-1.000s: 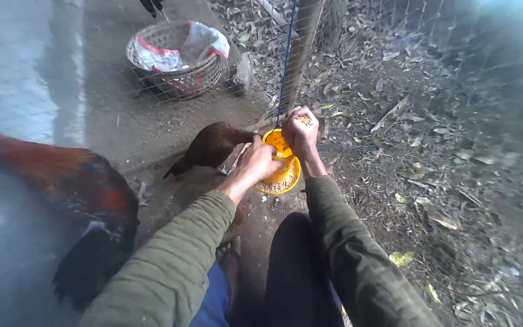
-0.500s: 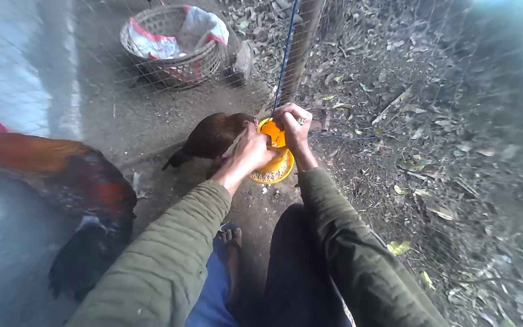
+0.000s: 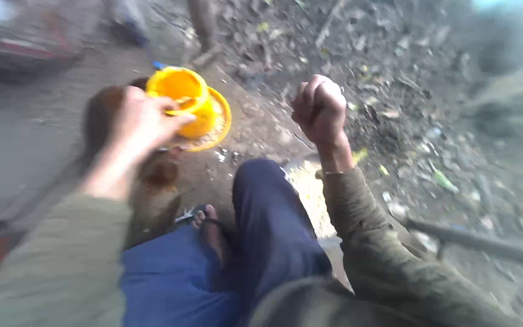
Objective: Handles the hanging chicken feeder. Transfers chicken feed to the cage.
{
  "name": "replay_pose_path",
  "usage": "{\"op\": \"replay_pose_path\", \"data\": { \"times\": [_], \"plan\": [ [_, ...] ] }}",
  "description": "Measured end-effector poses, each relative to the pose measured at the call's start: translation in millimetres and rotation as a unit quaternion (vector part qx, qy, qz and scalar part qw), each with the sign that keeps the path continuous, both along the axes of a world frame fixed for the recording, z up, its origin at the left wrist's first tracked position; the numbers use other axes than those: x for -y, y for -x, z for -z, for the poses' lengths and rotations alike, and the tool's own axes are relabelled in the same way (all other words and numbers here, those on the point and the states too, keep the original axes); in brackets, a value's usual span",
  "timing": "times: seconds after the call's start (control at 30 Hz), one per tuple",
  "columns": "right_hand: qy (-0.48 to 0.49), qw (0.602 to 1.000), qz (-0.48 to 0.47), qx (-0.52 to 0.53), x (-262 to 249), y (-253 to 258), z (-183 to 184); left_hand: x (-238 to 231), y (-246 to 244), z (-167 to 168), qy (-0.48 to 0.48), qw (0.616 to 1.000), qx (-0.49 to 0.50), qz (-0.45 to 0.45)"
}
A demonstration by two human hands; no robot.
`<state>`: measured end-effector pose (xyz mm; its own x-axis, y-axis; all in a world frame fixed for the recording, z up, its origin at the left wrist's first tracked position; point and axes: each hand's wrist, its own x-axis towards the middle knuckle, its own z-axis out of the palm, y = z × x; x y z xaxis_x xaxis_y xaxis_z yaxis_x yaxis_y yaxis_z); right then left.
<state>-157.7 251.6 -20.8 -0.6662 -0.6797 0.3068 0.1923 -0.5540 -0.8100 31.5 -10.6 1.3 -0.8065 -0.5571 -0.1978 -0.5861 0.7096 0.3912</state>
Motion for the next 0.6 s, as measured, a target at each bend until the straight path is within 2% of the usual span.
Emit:
{"op": "replay_pose_path", "data": {
  "times": [0.1, 0.17, 0.23, 0.3, 0.33, 0.4, 0.43, 0.5, 0.53, 0.57, 0.6],
  "plan": [
    [-0.177, 0.981, 0.075, -0.022, -119, -4, 41, 9, 0, 6, 0.01, 0.999, -0.009, 0.039],
    [-0.324, 0.934, 0.151, -0.008, -180, -21, 85, 12, -2, 10, -0.002, 0.999, -0.018, 0.045],
    [-0.518, 0.833, 0.191, -0.026, -227, -42, 136, 7, -2, 8, -0.048, 0.999, 0.007, 0.026],
    [-0.697, 0.71, 0.079, -0.059, -257, -51, 186, 9, 0, 15, -0.071, 0.997, 0.0, 0.01],
    [-0.745, 0.664, 0.024, -0.066, -269, -52, 215, 10, 2, 20, -0.077, 0.997, -0.027, -0.004],
    [-0.787, 0.612, 0.02, -0.078, -294, -58, 261, -5, 4, 23, -0.134, 0.988, -0.065, -0.042],
    [-0.791, 0.604, 0.046, -0.084, -305, -62, 274, -3, 0, 29, -0.174, 0.979, -0.102, -0.017],
    [-0.784, 0.599, 0.111, -0.114, -326, -71, 295, 12, -7, 46, -0.284, 0.927, -0.194, 0.147],
    [-0.78, 0.598, 0.133, -0.129, -334, -80, 304, -27, 1, 22, -0.277, 0.949, -0.152, 0.005],
    [-0.778, 0.596, 0.142, -0.14, -338, -91, 311, -57, 13, 5, -0.263, 0.952, -0.11, -0.109],
    [-0.777, 0.597, 0.142, -0.141, -336, -102, 314, -56, 13, 5, -0.29, 0.944, -0.111, -0.107]
  ]
}}
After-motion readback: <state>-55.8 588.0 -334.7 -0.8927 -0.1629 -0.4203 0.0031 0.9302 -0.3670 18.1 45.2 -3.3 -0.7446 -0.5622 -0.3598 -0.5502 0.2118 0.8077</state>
